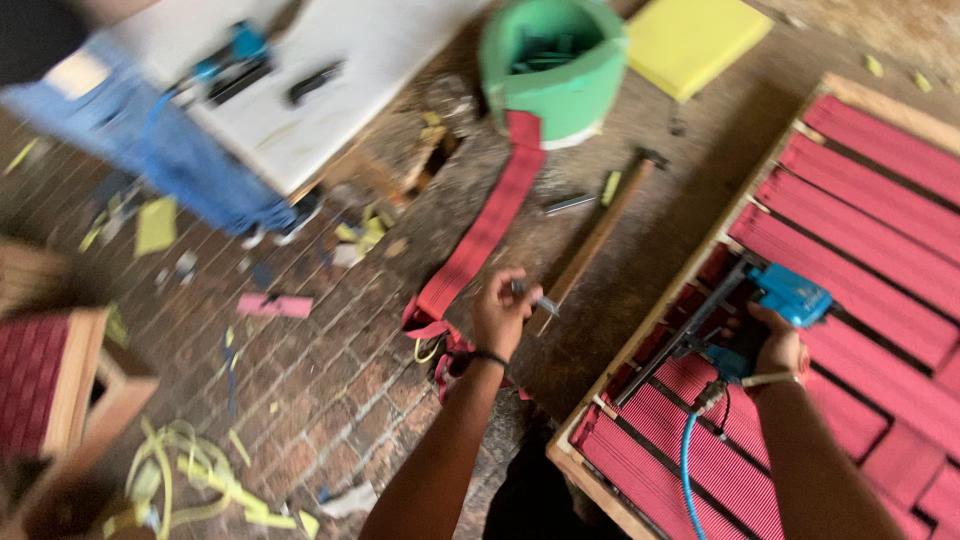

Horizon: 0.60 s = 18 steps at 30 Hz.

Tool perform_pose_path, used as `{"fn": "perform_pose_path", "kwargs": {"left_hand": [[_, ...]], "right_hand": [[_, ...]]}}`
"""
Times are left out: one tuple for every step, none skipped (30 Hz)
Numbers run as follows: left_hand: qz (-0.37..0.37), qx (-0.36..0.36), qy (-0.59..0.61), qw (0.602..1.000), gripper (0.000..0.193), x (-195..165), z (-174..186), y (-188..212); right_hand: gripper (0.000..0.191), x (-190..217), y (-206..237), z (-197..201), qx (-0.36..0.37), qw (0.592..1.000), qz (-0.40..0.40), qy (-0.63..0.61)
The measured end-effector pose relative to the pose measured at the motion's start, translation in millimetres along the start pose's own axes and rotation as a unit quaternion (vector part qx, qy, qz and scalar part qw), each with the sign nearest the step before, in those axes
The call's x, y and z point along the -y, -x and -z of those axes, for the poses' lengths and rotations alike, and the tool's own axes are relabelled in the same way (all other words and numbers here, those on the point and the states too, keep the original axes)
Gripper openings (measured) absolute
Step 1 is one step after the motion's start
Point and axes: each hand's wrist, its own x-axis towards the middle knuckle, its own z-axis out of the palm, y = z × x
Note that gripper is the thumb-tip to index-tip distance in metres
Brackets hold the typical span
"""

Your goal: The person weaves red straps into a wooden frame to create a woven seat base. They use a pneumatic staple gun to secure the straps at intervals, then cut excess strap with scissors. The process repeats as they add more straps to complete the weave.

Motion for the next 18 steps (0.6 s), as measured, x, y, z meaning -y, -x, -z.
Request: {"fn": "perform_pose_path", "kwargs": {"left_hand": [[0.026,-0.003,0.025,0.999,0.036,0,10,31],[0.050,-0.004,0.051,0.997,0.032,-1,18,56],[0.051,-0.016,0.078,0.996,0.030,-2,25,78],[0.050,-0.028,0.106,0.993,0.028,-4,31,100],[0.051,-0.037,0.130,0.989,0.027,-7,38,125],[0.072,-0.050,0.147,0.985,0.026,-9,39,151],[0.092,-0.065,0.166,0.980,0.026,-13,38,171],[0.109,-0.083,0.183,0.973,0.026,-19,41,190],[0.104,-0.094,0.203,0.969,0.024,-25,44,211],[0.099,-0.102,0.223,0.964,0.022,-31,45,230],[0.092,-0.109,0.243,0.960,0.020,-40,46,247],[0.066,-0.098,0.259,0.959,0.018,-49,46,261],[0.039,-0.088,0.274,0.957,0.017,-59,46,275],[0.012,-0.080,0.286,0.955,0.018,-70,48,289],[-0.010,-0.115,0.249,0.962,0.017,-80,49,304],[-0.029,-0.150,0.210,0.966,0.016,-89,50,319],[-0.064,-0.207,0.110,0.970,0.017,-97,49,331],[-0.092,-0.260,0.008,0.961,0.020,-104,50,344]], "right_hand": [[0.024,3,3,-2,0.006,1.000,0.012,0.006],[0.022,6,6,-5,0.013,1.000,0.024,0.011],[0.020,9,8,-10,0.020,0.999,0.036,0.016],[0.018,12,10,-16,0.043,0.998,0.027,0.028],[0.016,13,16,-17,0.062,0.997,0.015,0.039],[0.015,19,29,-15,0.077,0.996,0.005,0.052],[0.014,25,46,-15,0.123,0.991,0.000,0.048],[0.014,22,69,-17,0.171,0.984,-0.010,0.041],[0.015,14,94,-22,0.216,0.976,-0.020,0.034],[0.016,5,121,-28,0.248,0.967,-0.030,0.043],[0.017,-3,148,-33,0.278,0.958,-0.038,0.052],[0.019,-11,174,-36,0.307,0.949,-0.046,0.061],[0.021,-19,201,-39,0.346,0.934,-0.062,0.059],[0.023,-30,226,-43,0.386,0.917,-0.081,0.056],[0.025,-39,249,-46,0.423,0.899,-0.102,0.052],[0.022,-47,267,-51,0.455,0.881,-0.121,0.043],[0.022,-56,281,-56,0.483,0.864,-0.141,0.033],[0.023,-67,296,-59,0.510,0.844,-0.163,0.024]]}}
